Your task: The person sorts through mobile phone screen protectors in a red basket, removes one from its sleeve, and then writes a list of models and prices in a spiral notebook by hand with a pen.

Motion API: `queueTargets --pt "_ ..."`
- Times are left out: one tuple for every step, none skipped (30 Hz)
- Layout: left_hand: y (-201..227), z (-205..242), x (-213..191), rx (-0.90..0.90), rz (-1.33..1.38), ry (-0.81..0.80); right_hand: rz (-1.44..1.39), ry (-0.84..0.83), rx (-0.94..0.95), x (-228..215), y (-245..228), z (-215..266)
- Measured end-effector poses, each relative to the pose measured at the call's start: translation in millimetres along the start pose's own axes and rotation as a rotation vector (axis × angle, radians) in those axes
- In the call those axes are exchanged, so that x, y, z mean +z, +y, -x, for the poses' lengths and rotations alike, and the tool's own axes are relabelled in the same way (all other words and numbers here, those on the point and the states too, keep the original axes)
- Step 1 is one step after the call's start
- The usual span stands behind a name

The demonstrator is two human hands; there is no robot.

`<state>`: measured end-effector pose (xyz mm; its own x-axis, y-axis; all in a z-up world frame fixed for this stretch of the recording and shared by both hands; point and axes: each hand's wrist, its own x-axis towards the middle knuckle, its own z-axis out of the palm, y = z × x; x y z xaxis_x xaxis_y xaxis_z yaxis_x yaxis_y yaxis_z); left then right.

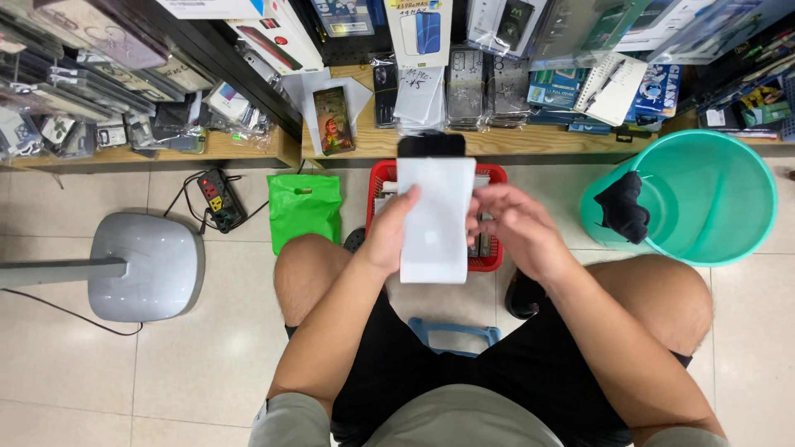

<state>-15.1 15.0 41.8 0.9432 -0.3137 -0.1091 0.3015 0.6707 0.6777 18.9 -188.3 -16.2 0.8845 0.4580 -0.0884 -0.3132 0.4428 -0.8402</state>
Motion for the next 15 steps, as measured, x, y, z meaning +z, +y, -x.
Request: queueTargets --pt "-6.0 3.9 3.0 -0.012 -0.003 -0.009 -0.003 0.012 -0.008 -1.6 -3.7 -1.4" --pt "-12.1 7.7 6.0 -0.140 0.107 -0.083 -0.090 -0.063 -0.029 -3.8 -7.5 -2.7" --pt "-18.0 12.5 9.1 -0.271 0.217 -0.156 -0.178 -0.137 -0.049 -5.4 -11.3 -3.1" --pt "-20.2 17.7 18.7 -0.285 0.216 -0.161 -0.181 -0.124 -0.057 -0.3 -13.9 -3.7" --pt "-22.7 23.1 28.1 -0.314 0.291 -0.101 -0.288 -0.252 -0.038 4.3 -16.6 -4.7" --pt "-24.7 28.9 37.3 -0.342 0.366 -0.040 -0.395 -0.381 -0.020 9.3 -19.3 -5.9" --pt "-25.7 29.2 39.6 -0.349 0.361 -0.043 -0.397 -0.376 -0.027 8.8 -19.0 -4.9" --pt "-26.1 29.9 41.5 -0.368 0.372 -0.045 -0.437 -0.387 -0.020 9.2 -18.6 -4.0" --pt "-26.1 30.0 43.2 -0.379 0.382 -0.045 -0.475 -0.406 -0.009 9.6 -18.8 -5.5" --pt "-25.5 29.6 43.7 -0.378 0.378 -0.047 -0.475 -0.409 -0.013 8.2 -17.0 -7.4" --pt "-25.2 30.7 44.3 -0.398 0.397 -0.043 -0.478 -0.379 -0.036 7.3 -14.3 -7.9" --pt "-24.9 31.7 44.8 -0.418 0.417 -0.040 -0.482 -0.348 -0.059 6.5 -11.3 -8.5" --pt "-24.5 31.4 44.8 -0.419 0.414 -0.039 -0.485 -0.349 -0.061 4.6 -12.5 -12.2" --pt "-24.1 31.0 44.6 -0.439 0.433 -0.036 -0.488 -0.309 -0.083 2.7 -13.4 -16.0" --pt "-24.5 32.5 44.7 -0.460 0.456 -0.029 -0.493 -0.266 -0.101 1.1 -13.5 -17.8"
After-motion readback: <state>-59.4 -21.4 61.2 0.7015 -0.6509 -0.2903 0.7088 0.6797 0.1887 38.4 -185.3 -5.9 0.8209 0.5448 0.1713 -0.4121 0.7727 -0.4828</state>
